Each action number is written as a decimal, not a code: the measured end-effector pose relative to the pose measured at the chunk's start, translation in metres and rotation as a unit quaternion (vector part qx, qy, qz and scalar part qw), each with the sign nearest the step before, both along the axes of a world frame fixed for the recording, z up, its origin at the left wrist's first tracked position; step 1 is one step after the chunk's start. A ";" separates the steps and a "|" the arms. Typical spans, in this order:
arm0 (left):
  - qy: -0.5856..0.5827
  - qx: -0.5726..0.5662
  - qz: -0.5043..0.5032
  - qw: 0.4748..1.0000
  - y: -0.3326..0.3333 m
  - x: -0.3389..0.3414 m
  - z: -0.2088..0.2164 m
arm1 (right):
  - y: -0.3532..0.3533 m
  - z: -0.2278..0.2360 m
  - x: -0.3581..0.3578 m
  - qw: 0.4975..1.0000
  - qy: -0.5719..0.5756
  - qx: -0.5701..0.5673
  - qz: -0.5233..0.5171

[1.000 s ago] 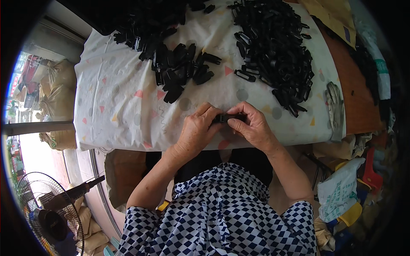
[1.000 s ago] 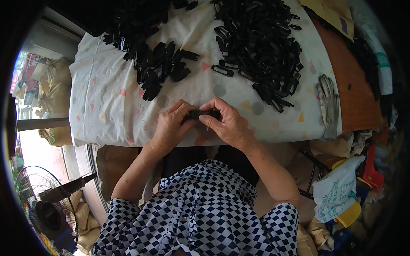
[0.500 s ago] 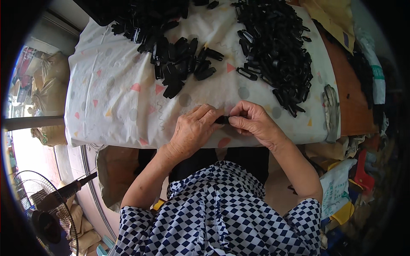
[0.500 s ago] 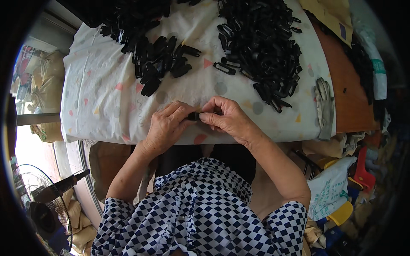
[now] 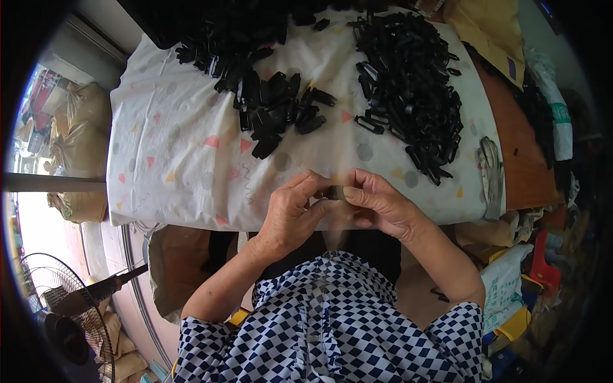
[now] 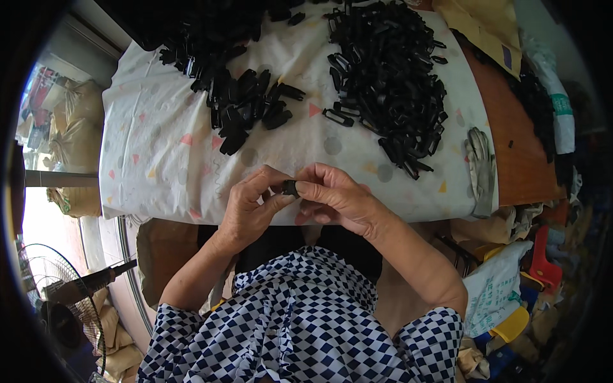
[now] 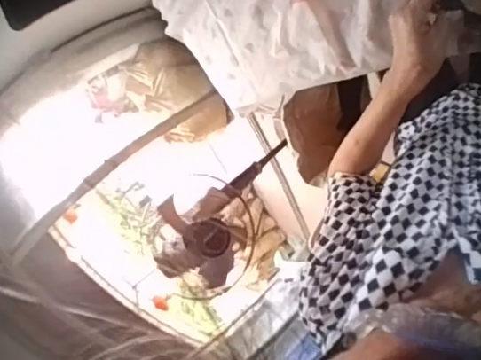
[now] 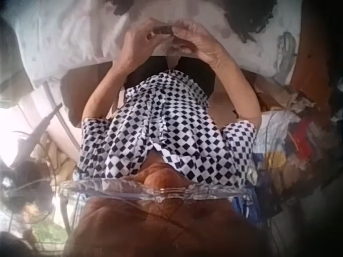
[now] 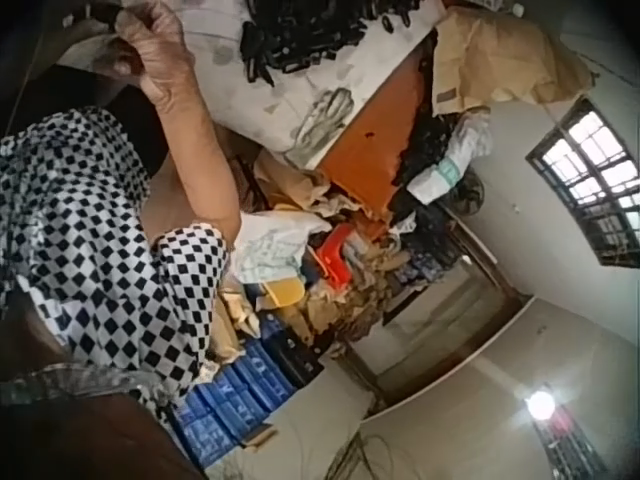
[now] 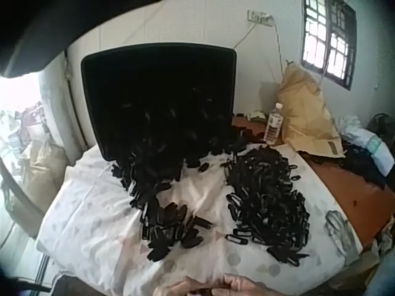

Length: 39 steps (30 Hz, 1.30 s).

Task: The recorder is manually assembling small black plastic components by hand at a workstation.

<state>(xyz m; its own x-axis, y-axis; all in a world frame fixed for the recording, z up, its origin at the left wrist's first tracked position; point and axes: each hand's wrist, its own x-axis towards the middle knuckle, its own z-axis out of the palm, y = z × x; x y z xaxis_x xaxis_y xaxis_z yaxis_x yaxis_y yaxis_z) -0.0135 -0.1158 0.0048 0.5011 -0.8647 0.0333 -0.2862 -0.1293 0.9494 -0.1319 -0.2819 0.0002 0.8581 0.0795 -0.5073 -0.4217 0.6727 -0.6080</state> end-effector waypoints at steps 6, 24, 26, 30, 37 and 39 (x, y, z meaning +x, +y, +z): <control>0.284 -0.124 -0.009 0.951 0.001 -0.008 -0.003 | 0.010 -0.002 -0.007 0.984 -0.157 0.042 0.073; 0.397 -0.076 -0.025 0.914 -0.028 -0.017 -0.002 | 0.014 -0.011 -0.005 0.982 -0.160 -0.086 -0.060; 0.294 -0.106 -0.008 0.950 -0.037 -0.009 0.001 | -0.005 0.002 -0.003 0.972 -0.153 -0.178 0.007; -0.100 0.089 0.117 0.984 -0.056 0.036 0.011 | -0.041 0.002 0.013 0.602 -0.177 -0.774 -0.091; -0.471 0.202 0.021 0.858 -0.065 0.062 -0.004 | -0.060 -0.022 0.038 0.376 -0.120 -0.919 -0.019; -0.463 0.197 -0.014 0.864 -0.064 0.059 0.010 | -0.052 -0.034 0.050 0.379 -0.139 -0.913 -0.050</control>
<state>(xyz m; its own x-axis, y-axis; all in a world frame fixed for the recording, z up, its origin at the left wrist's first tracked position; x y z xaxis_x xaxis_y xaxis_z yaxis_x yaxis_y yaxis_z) 0.0455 -0.1795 0.0145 0.3968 -0.9114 0.1096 -0.9075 -0.3715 0.1963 -0.0815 -0.3339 -0.0342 0.8508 -0.2275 0.4737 -0.1991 -0.9738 -0.1101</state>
